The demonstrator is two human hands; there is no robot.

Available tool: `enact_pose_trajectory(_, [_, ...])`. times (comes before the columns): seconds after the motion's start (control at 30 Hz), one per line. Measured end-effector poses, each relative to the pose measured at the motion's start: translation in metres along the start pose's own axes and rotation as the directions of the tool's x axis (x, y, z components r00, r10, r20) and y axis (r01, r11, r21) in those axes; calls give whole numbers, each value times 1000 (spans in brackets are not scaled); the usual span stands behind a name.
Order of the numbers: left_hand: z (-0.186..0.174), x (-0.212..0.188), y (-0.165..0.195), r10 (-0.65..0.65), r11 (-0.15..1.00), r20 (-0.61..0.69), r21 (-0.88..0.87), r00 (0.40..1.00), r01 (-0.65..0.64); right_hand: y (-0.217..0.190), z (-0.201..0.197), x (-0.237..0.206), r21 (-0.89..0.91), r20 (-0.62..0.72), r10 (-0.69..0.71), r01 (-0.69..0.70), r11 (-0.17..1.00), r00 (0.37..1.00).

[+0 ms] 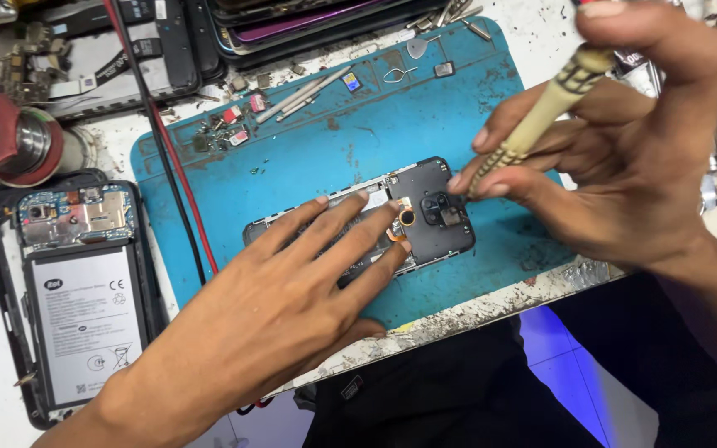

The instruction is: The person disassembles a smartphone on a repair mat, using a screwdriver to remove screws from the back of the device and setting the screws aside. They reposition the phone repeatedly, then use tweezers to work on small components inside the opened phone.

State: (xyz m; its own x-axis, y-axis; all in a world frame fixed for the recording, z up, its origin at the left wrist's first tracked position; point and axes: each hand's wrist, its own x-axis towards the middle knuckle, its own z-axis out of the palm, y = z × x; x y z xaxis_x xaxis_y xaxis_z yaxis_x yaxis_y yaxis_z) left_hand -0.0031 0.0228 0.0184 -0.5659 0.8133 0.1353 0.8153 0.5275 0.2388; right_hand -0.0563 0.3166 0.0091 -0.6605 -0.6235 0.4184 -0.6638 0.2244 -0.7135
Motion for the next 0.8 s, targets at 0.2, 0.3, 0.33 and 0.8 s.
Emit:
enact_pose_trajectory(0.2, [5, -3, -3, -1, 1000, 1, -24, 1000, 1, 8, 4, 0, 37, 22, 3, -3, 999, 1000])
enact_pose_trajectory(0.3, [5, -3, -4, 3, 1000, 4, -14, 1000, -3, 6, 5, -2, 20, 25, 4, -4, 1000, 1000])
enact_pose_trajectory(0.33, [6, -2, -4, 8, 1000, 6, -3, 1000, -8, 7, 5, -1, 14, 24, 4, -5, 1000, 1000])
enact_pose_trajectory(0.8, [-4, 2, -5, 43, 996, -46, 85, 998, -39, 4, -17, 23, 51, 117, -218, 214, 976, 969])
